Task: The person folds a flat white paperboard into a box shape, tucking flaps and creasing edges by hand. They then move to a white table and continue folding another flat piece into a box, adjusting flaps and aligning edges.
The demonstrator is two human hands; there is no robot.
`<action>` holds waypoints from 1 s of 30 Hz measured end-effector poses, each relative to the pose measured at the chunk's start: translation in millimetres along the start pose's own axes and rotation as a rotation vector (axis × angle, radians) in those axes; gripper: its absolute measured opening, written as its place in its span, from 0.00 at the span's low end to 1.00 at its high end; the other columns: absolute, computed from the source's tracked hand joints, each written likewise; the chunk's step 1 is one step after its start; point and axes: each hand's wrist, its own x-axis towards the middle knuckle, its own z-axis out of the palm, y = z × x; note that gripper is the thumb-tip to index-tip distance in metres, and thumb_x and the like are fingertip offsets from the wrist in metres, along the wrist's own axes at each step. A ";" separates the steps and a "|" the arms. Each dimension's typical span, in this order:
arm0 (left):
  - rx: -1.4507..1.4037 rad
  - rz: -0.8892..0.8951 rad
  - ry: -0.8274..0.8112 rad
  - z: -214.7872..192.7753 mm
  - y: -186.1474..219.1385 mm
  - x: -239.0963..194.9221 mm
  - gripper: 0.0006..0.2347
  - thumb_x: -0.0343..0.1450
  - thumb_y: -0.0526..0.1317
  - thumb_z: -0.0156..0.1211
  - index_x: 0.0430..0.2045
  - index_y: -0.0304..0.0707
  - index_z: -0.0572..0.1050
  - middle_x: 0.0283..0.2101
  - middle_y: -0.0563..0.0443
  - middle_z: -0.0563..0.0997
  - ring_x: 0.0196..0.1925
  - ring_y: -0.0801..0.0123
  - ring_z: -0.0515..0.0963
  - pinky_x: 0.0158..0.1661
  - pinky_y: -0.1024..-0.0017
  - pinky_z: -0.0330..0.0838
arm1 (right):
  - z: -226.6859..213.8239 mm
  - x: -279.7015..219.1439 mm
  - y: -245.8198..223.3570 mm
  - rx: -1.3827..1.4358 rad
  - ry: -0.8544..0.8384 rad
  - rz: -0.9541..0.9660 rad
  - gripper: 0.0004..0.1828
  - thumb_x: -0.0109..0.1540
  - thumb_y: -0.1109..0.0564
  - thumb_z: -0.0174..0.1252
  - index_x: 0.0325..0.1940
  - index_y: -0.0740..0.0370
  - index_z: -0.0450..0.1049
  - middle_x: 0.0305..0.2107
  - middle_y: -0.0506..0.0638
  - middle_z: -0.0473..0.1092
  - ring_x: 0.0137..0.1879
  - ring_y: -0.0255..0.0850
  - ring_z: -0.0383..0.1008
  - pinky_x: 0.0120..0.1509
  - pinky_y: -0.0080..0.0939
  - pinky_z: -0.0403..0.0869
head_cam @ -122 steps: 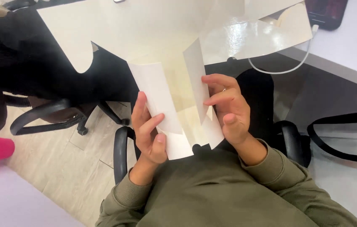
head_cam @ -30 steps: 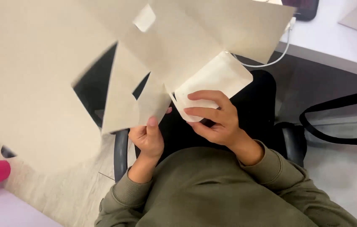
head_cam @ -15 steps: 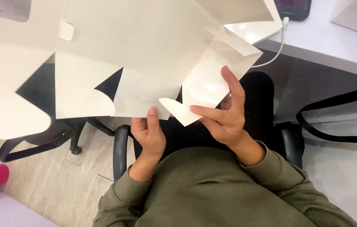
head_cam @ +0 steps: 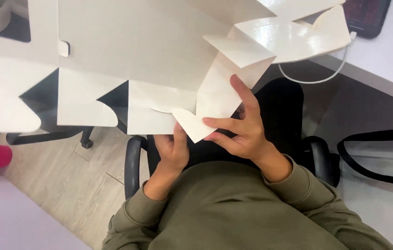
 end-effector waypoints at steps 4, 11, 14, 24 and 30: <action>0.015 -0.057 0.091 -20.2 -1.8 -0.3 0.20 0.79 0.37 0.47 0.66 0.28 0.56 0.55 0.39 0.70 0.62 0.56 0.71 0.63 0.52 0.64 | 13.2 1.9 1.1 -0.038 -0.027 -0.011 0.12 0.59 0.49 0.73 0.45 0.47 0.86 0.76 0.58 0.47 0.82 0.53 0.47 0.84 0.50 0.54; -0.066 -0.100 0.151 -31.3 -6.2 -3.4 0.22 0.80 0.37 0.44 0.70 0.30 0.52 0.60 0.41 0.68 0.66 0.60 0.69 0.66 0.57 0.63 | 21.1 11.2 -6.7 0.031 -0.059 0.035 0.10 0.63 0.53 0.68 0.49 0.47 0.85 0.74 0.59 0.53 0.78 0.53 0.57 0.80 0.48 0.61; -0.098 -0.108 0.131 -29.0 -8.3 -5.0 0.24 0.80 0.36 0.45 0.71 0.30 0.49 0.62 0.41 0.67 0.66 0.59 0.69 0.67 0.56 0.63 | 22.8 2.5 -5.5 0.039 -0.056 0.057 0.10 0.66 0.54 0.63 0.50 0.50 0.84 0.67 0.60 0.63 0.71 0.54 0.68 0.72 0.48 0.70; -0.368 -0.203 0.081 -14.7 1.4 -7.9 0.23 0.83 0.43 0.36 0.73 0.32 0.47 0.65 0.39 0.68 0.68 0.58 0.70 0.66 0.55 0.69 | 12.3 7.5 -25.3 0.131 -0.160 0.096 0.15 0.69 0.56 0.55 0.57 0.57 0.79 0.56 0.59 0.76 0.57 0.53 0.80 0.57 0.45 0.79; -0.384 -0.229 0.028 -7.5 -13.3 -11.6 0.22 0.83 0.44 0.35 0.71 0.32 0.53 0.64 0.39 0.70 0.66 0.58 0.72 0.64 0.55 0.70 | -1.3 5.1 -33.4 0.105 -0.229 0.118 0.16 0.68 0.56 0.56 0.59 0.57 0.78 0.57 0.60 0.75 0.58 0.54 0.80 0.55 0.48 0.80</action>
